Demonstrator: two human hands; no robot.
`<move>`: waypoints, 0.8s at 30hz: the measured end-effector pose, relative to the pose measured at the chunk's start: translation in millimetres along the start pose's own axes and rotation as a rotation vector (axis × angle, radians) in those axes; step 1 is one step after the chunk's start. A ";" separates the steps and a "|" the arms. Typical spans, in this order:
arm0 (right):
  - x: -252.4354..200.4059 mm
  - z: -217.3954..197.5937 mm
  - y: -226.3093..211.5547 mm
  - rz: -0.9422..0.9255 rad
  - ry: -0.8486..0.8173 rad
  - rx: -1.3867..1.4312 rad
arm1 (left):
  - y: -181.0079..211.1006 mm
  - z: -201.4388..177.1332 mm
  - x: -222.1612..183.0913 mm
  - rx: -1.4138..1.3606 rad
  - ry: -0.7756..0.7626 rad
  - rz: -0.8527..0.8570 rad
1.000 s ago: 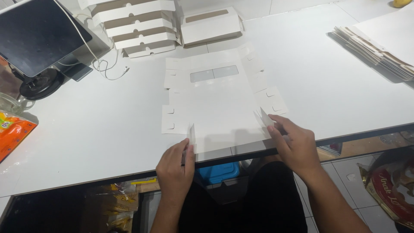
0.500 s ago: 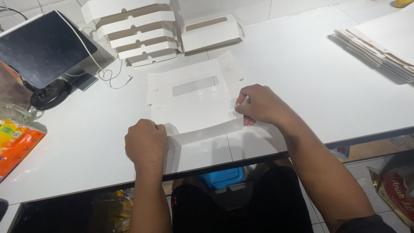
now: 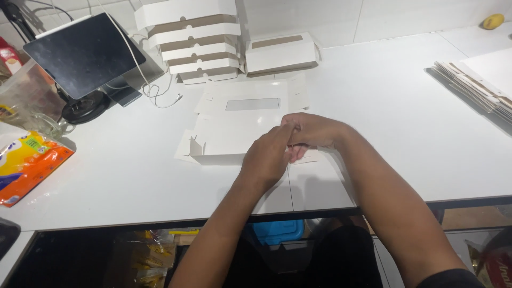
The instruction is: Folding and assembling flat cardboard templates into boxes for bakery products.
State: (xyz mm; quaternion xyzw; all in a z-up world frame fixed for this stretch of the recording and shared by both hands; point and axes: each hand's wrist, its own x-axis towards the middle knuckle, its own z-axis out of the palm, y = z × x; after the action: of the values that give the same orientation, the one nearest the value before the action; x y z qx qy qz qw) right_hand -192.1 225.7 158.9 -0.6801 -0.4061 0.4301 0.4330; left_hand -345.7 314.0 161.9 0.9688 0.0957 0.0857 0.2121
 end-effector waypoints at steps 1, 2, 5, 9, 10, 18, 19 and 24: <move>1.0 -4.2 6.2 -0.001 -0.005 -0.006 | -3.6 3.5 0.5 -0.002 0.006 -0.004; 1.9 -8.9 12.2 -0.025 0.059 -0.051 | -6.7 7.0 1.2 0.002 0.036 -0.038; 12.8 -39.9 26.9 -0.053 0.291 -0.243 | -19.8 13.2 6.7 0.002 0.085 -0.045; 17.2 -59.3 57.4 0.234 0.420 -0.545 | -20.2 -0.9 5.2 0.032 0.048 -0.022; 5.4 -47.5 38.0 0.230 0.421 -0.544 | -19.9 -4.4 5.8 0.036 0.049 -0.021; -23.7 -5.2 -16.4 0.117 0.318 0.046 | -17.1 -14.0 10.5 -0.121 0.051 -0.090; -16.5 -5.4 -8.6 0.114 0.320 0.051 | -13.7 -17.6 9.8 -0.115 0.048 -0.088; -2.1 -1.4 6.8 0.078 0.406 0.245 | -5.7 -24.2 15.1 -0.286 0.064 -0.218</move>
State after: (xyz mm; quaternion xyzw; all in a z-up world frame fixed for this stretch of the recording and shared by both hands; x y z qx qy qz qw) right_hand -190.2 221.4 153.3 -0.7104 -0.2287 0.3469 0.5680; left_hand -336.9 332.0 183.0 0.9095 0.1934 0.1056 0.3524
